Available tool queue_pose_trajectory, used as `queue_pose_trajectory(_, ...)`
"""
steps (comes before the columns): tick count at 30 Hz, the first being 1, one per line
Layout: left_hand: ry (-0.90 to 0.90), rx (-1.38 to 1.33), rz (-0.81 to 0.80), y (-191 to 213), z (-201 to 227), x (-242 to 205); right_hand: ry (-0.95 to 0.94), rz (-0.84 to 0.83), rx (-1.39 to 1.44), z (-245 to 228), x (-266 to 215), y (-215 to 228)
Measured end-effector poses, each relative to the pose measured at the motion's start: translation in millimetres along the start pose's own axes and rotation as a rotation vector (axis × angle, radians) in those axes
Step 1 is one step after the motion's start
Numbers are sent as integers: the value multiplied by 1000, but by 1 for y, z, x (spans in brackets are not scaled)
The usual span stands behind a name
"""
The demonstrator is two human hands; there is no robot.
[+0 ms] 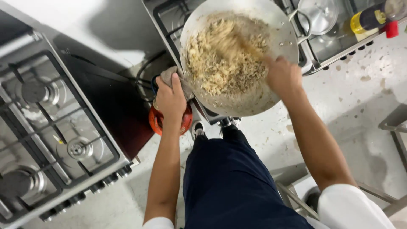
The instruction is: Stirring and seasoning rice in a large pot on a gas stove in a kitchen.
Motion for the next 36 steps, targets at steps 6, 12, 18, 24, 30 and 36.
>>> queue_pose_trajectory(6,59,42,-39,0,0,2,161,308,31,5,-19,87)
queue_pose_trajectory(12,51,30,-12,-3,-8,6,261,-66,105,-51,31,47)
queue_pose_trajectory(18,52,36,28,0,-5,4,561,68,-101,-29,-77,83)
queue_pose_trajectory(24,316,-31,-157,-6,-13,8,544,-66,-246,-45,-118,38)
queue_pose_trajectory(30,308,16,-117,-3,-6,6,276,12,-119,-32,-72,41)
queue_pose_trajectory(36,262,38,-45,-2,-9,7,346,56,-77,-12,-137,62)
Point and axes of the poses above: each hand's wrist, its own x-axis towards the middle knuckle, its own y-axis out of the back of the hand, z = x × y, the point moved 8 cm from there along x, towards the middle knuckle, and after that the axes turned 7 degrees about y, right-handed, at the moved point
